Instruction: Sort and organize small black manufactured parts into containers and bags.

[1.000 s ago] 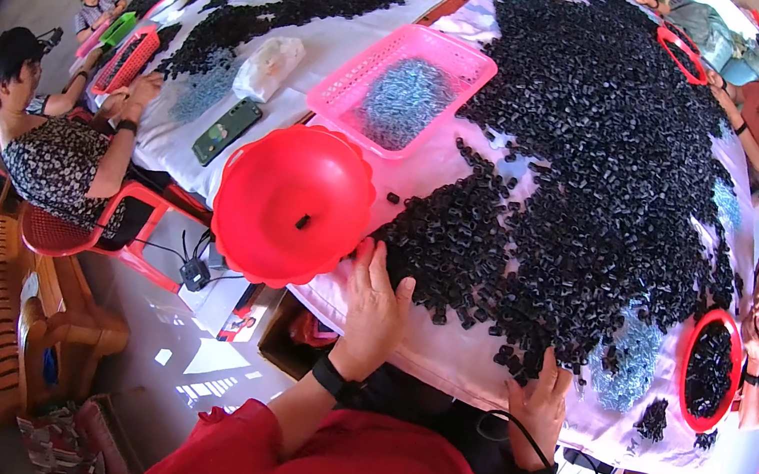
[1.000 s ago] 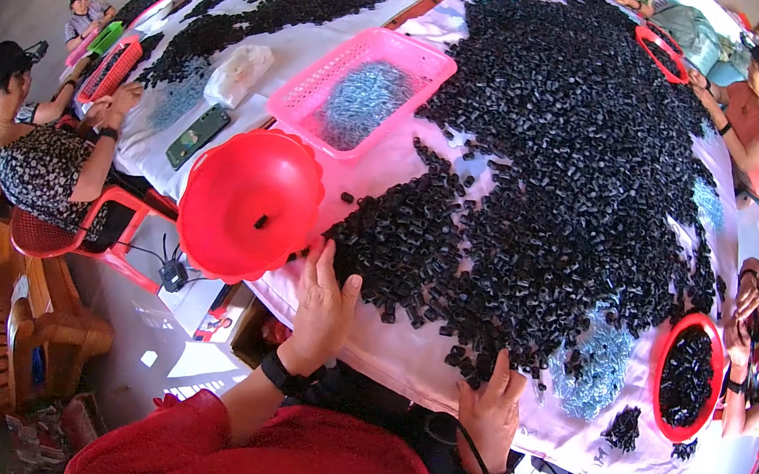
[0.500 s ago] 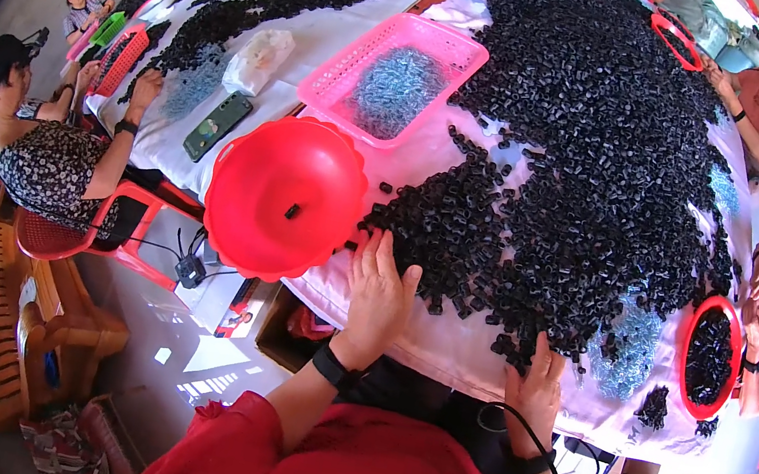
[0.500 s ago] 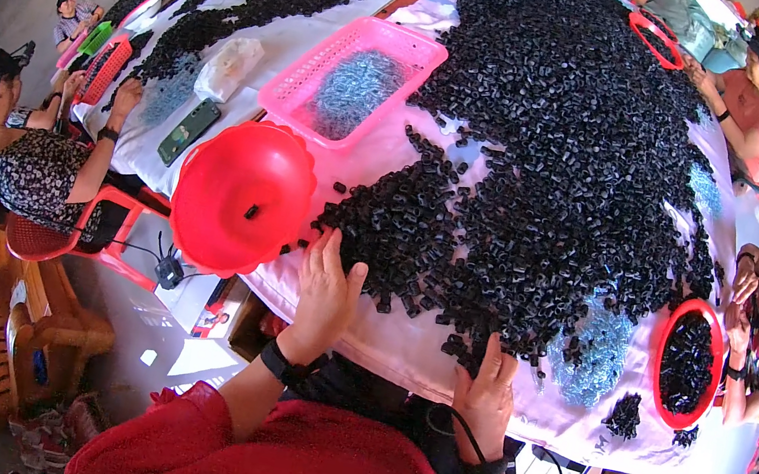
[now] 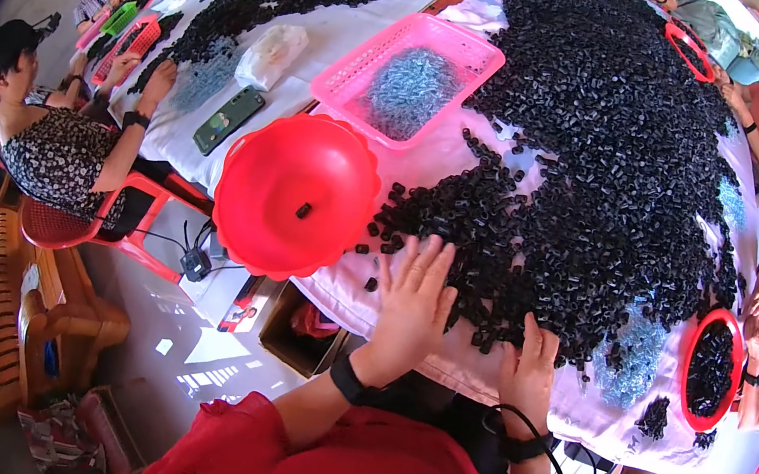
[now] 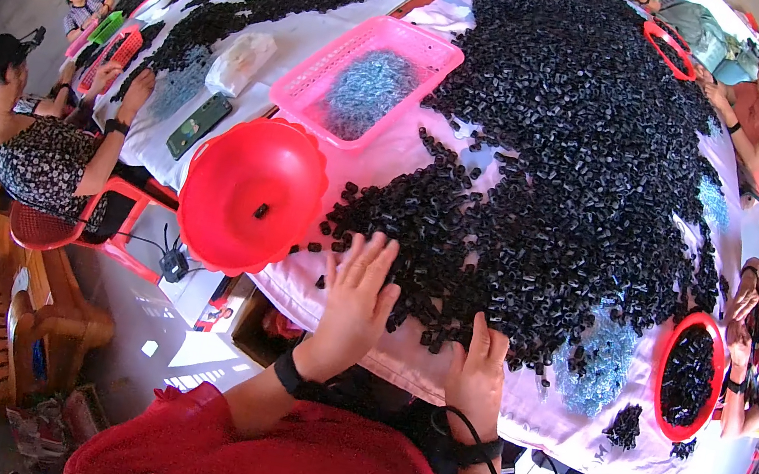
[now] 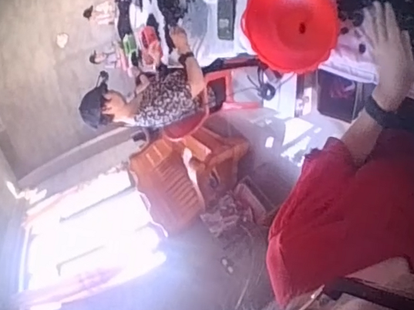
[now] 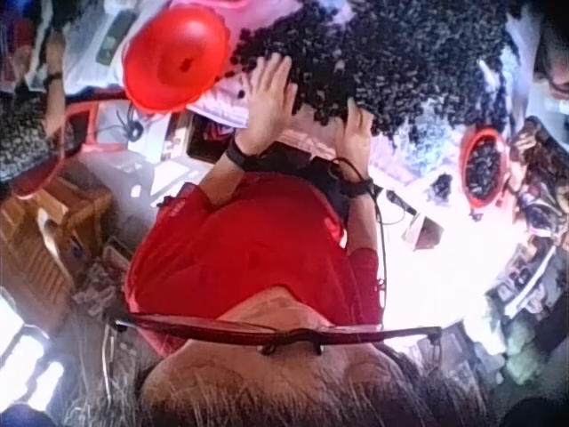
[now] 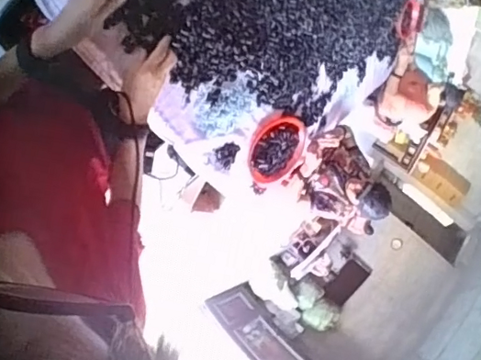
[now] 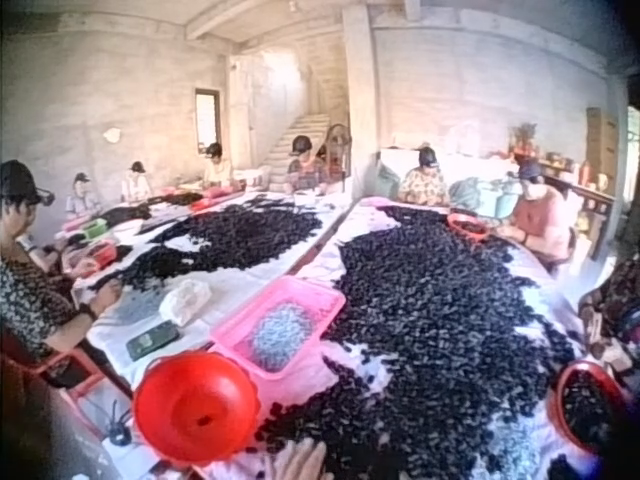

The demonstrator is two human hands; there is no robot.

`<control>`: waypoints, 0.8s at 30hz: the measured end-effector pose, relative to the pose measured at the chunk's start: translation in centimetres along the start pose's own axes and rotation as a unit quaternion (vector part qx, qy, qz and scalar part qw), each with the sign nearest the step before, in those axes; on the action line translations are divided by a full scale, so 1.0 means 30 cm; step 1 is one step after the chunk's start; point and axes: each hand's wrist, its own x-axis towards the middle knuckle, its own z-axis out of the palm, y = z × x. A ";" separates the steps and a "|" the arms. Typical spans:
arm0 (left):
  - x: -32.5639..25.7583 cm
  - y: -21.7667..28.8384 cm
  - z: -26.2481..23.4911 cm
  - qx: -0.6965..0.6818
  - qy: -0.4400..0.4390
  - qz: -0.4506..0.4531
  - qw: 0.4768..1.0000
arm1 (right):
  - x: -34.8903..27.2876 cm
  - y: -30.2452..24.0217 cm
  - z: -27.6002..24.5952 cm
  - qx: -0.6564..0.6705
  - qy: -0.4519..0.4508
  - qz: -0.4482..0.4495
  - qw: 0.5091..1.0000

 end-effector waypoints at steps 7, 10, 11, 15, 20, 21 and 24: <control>-0.038 -0.105 -0.035 0.160 0.090 -0.140 0.973 | -0.014 0.025 0.010 -0.047 0.041 -0.076 0.995; -0.036 -0.123 -0.020 0.169 0.089 -0.136 0.972 | -0.016 0.021 0.001 -0.048 0.037 -0.074 0.995; -0.034 -0.139 -0.009 0.168 0.089 -0.136 0.972 | -0.015 0.018 -0.003 -0.045 0.028 -0.064 0.997; -0.023 -0.194 0.009 0.112 0.077 -0.107 0.985 | -0.021 0.012 0.005 -0.019 0.020 -0.015 1.000; 0.008 -0.163 -0.030 -0.065 0.035 -0.073 0.995 | -0.020 0.035 0.025 -0.016 0.039 -0.057 0.997; 0.010 -0.162 -0.034 -0.074 0.012 -0.029 0.997 | -0.022 0.032 0.021 -0.017 0.045 -0.066 0.997; 0.011 -0.136 -0.031 -0.089 0.000 0.048 0.995 | -0.031 0.035 0.005 0.023 0.042 -0.062 0.997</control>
